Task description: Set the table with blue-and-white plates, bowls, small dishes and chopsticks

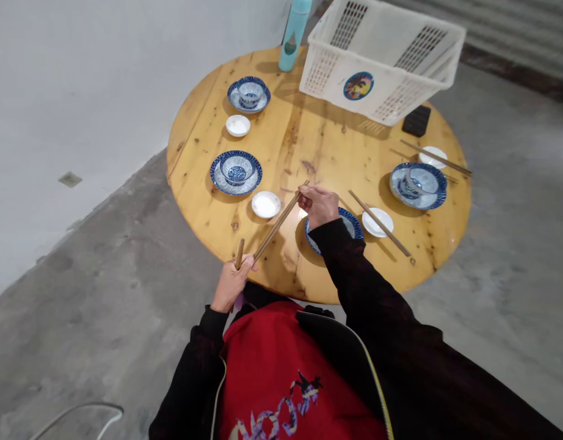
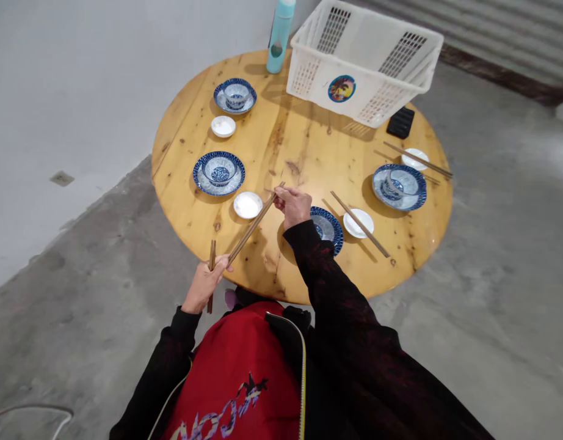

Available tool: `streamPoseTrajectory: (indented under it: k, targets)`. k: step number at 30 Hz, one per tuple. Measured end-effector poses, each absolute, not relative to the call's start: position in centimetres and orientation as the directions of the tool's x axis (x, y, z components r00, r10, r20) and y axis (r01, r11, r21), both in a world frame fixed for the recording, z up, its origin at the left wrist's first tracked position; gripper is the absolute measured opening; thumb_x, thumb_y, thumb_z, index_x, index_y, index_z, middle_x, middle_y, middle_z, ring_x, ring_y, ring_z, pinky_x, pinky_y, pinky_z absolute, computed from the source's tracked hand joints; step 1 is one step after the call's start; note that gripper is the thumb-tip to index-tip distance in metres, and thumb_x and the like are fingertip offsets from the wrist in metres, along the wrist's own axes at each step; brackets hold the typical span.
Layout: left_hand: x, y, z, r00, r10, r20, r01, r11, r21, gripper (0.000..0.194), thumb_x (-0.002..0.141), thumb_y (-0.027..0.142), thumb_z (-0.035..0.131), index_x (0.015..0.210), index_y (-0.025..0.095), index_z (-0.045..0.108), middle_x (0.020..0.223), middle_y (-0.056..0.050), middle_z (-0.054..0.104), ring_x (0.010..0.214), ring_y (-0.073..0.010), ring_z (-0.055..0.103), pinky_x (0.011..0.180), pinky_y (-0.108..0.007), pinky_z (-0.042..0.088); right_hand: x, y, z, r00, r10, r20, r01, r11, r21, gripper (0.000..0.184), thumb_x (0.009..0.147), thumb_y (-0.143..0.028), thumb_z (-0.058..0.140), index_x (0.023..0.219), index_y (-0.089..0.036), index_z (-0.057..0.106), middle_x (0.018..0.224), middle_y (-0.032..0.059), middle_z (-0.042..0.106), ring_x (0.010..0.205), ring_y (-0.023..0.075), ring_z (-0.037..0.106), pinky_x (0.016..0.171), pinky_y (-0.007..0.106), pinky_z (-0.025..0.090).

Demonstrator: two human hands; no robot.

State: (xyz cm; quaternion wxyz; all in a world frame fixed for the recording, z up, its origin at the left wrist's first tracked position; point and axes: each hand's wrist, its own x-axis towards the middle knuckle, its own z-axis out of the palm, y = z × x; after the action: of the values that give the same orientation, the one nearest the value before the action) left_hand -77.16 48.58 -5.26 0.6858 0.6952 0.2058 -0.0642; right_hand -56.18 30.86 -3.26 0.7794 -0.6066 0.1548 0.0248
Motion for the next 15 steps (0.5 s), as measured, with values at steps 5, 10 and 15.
streamPoseTrajectory:
  k: [5,10,15]
  targets:
    - [-75.3,48.1,-6.1,0.877,0.175,-0.448,0.442,0.077,0.894,0.042,0.085,0.055,0.061,0.069,0.015,0.064,0.058,0.003,0.053,0.044,-0.0064,0.027,0.045,-0.022,0.019,-53.6,32.3,-4.6,0.919,-0.108,-0.379,-0.338,0.279,-0.899,0.022,0.065,-0.016,0.085,0.068,-0.016,0.064,0.054,-0.0051,0.061,0.045,0.0046,0.054,0.047,0.015,0.048]
    - [-73.5,48.0,-6.7,0.84,0.268,-0.472,0.474,0.059,0.878,0.036,0.085,0.046,0.058,0.065,0.016,0.058,0.066,0.001,0.059,0.047,-0.006,0.024,0.047,-0.022,0.019,-51.1,33.3,-6.2,0.895,-0.057,-0.442,-0.416,0.25,-0.874,0.017,0.069,-0.011,0.081,0.065,-0.013,0.064,0.056,-0.0015,0.065,0.047,0.0043,0.055,0.047,0.014,0.046]
    - [-72.1,48.0,-7.3,0.811,0.31,-0.497,0.505,0.059,0.861,0.031,0.085,0.04,0.057,0.064,0.017,0.055,0.062,0.003,0.058,0.048,-0.0071,0.03,0.05,-0.021,0.024,-49.0,33.7,-8.1,0.894,-0.036,-0.447,-0.437,0.152,-0.887,0.017,0.072,-0.009,0.077,0.063,-0.014,0.064,0.055,-0.0014,0.063,0.048,0.0059,0.056,0.044,0.014,0.043]
